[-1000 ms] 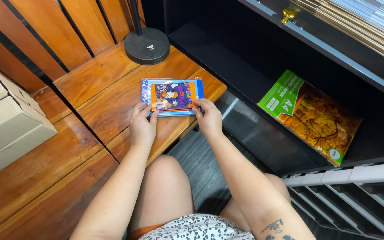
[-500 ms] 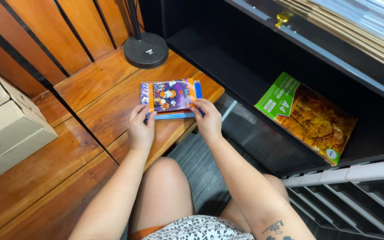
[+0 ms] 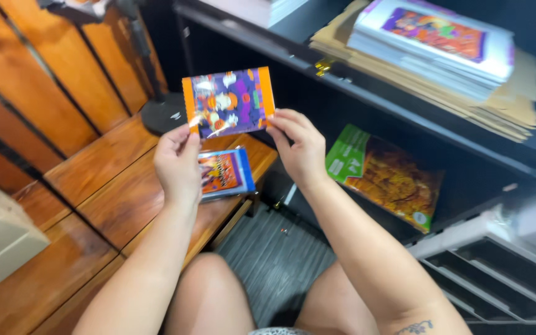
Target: The person organizes Halloween-themed notepads and clear plastic sleeves on a black shelf. They pick up stacks of notepads from a wooden bench and place them on the shelf, then handle plastic-wrapped sleeves and place them on the shelf as well.
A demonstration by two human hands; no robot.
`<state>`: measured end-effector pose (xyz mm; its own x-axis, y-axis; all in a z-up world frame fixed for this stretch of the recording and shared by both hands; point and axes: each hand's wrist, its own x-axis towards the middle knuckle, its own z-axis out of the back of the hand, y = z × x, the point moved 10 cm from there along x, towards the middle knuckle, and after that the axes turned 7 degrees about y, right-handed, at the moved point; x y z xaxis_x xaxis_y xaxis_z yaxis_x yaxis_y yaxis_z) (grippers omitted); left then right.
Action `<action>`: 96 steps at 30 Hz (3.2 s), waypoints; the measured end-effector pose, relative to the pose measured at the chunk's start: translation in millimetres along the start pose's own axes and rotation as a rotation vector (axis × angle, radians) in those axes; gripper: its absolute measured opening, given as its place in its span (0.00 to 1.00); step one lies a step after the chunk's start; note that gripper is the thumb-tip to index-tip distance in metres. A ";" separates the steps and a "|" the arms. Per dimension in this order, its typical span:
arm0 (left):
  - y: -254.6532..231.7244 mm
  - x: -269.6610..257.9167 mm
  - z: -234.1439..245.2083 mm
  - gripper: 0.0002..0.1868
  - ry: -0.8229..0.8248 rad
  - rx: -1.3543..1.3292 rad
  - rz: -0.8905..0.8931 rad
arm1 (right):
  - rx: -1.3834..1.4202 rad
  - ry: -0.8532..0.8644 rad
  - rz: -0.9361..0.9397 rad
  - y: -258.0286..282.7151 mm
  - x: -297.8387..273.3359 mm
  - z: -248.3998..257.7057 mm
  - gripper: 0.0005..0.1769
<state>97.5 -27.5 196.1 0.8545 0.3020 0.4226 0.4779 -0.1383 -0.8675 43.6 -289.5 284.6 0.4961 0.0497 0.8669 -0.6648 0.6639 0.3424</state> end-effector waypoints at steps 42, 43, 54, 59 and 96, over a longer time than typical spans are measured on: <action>-101.6 50.0 -402.8 0.16 0.639 0.629 -0.116 | -0.522 -0.047 -0.435 -114.1 85.3 303.8 0.08; -101.1 50.3 -402.8 0.16 0.638 0.630 -0.114 | -0.521 -0.045 -0.435 -113.9 85.5 303.3 0.08; -97.7 43.4 -401.6 0.17 0.674 0.658 -0.123 | -0.599 -0.017 -0.433 -126.8 82.2 301.4 0.09; -97.2 43.8 -403.7 0.13 0.674 0.670 -0.174 | -0.640 -0.031 -0.285 -128.4 80.1 298.9 0.07; -102.7 -10.7 -389.7 0.26 0.838 0.873 -0.744 | -0.701 -0.013 -0.211 -115.9 61.1 285.0 0.08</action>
<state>118.5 -384.2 382.9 0.4765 -0.6371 0.6058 0.8488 0.5129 -0.1283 -8.2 -576.0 401.2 0.5647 -0.1381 0.8136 -0.0399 0.9802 0.1941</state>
